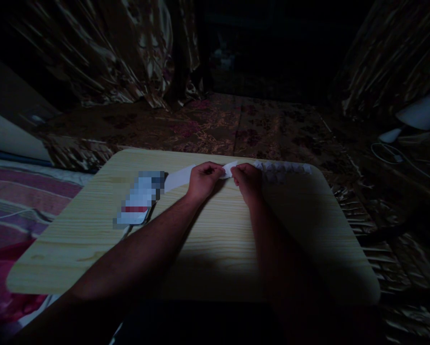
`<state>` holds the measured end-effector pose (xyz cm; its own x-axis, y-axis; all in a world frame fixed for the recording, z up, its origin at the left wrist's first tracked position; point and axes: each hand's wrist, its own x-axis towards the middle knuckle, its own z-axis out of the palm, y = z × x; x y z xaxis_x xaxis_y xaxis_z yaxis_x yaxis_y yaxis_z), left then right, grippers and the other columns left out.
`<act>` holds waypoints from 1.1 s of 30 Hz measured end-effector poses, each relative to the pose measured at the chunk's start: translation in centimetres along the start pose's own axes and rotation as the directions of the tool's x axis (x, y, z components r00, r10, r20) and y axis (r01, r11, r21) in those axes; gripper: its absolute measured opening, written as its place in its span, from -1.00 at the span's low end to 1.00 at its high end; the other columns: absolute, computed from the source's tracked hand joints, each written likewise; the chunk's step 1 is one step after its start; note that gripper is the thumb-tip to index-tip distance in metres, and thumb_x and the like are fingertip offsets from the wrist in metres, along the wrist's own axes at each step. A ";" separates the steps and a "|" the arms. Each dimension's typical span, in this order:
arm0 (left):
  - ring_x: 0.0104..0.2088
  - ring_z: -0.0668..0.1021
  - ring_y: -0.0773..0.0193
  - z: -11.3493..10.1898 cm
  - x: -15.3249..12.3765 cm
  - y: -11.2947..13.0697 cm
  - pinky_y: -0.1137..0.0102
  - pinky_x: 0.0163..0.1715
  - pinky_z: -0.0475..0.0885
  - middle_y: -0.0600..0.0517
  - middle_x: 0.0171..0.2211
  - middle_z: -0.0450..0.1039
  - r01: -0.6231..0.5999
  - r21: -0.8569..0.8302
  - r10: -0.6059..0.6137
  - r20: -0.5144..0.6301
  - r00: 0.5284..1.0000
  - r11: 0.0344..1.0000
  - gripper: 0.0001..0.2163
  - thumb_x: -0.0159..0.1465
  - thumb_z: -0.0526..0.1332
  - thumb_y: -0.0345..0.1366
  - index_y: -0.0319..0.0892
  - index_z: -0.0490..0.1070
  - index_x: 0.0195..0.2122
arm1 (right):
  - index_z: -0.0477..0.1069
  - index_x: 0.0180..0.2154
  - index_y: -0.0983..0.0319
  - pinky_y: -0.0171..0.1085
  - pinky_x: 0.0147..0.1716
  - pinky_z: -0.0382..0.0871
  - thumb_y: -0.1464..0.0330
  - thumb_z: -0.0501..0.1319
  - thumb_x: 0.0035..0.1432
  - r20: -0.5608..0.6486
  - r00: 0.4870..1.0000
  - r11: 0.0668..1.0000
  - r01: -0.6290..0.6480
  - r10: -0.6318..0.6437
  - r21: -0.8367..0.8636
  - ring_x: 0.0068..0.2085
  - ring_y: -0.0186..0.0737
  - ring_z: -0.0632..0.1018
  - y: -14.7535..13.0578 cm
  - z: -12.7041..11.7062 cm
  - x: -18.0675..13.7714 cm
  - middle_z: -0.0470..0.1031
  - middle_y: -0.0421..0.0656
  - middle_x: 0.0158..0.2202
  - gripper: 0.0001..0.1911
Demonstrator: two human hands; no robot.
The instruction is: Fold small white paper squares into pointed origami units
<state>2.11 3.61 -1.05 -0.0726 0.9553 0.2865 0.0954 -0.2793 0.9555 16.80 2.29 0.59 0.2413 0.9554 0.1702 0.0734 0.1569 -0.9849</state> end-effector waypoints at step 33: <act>-0.50 0.44 0.36 0.0 -0.6 0.9 0.46 -0.45 0.33 0.08 -0.52 0.51 -0.018 0.013 0.018 -0.004 1.000 1.000 -0.89 0.14 0.30 -0.28 -0.20 0.56 -0.44 | 0.44 -0.50 0.19 -0.33 -0.60 0.12 0.24 0.33 -0.06 0.047 0.998 0.993 -0.023 0.028 -0.112 -0.62 -0.37 0.29 -0.6 0.0 -0.3 0.34 -0.34 -0.69 -0.83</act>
<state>2.20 2.77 -0.39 -0.0749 0.9499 0.3036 0.1093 -0.2948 0.9493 16.67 1.91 1.11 0.1976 0.9701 0.1406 0.1760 0.1060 -0.9787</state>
